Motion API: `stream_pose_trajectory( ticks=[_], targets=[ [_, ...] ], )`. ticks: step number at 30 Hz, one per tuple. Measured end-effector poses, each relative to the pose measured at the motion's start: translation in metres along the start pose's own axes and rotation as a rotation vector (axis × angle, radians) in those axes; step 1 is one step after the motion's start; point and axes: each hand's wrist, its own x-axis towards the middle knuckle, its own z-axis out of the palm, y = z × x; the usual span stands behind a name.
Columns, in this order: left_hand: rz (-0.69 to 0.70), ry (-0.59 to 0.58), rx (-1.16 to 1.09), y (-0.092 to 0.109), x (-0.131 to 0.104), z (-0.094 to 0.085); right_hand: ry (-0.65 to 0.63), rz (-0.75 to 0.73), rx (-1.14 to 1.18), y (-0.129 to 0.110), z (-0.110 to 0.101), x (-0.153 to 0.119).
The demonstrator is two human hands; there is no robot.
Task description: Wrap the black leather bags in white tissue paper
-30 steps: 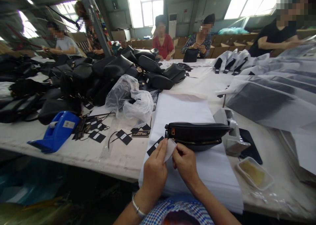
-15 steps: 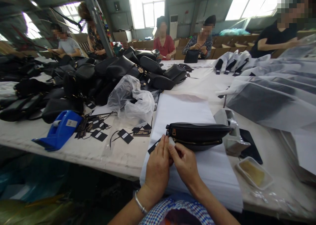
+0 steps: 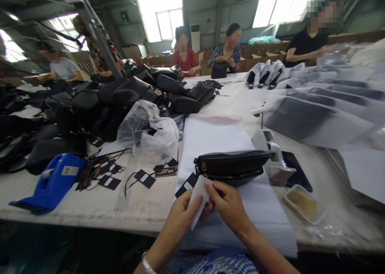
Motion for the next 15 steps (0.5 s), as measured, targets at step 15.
stream_pose_trajectory(
  ticks=[15],
  targets=[
    [-0.079, 0.186, 0.188, -0.001, 0.003, 0.012, 0.672, -0.146, -0.512, -0.004, -0.144, -0.014]
  ],
)
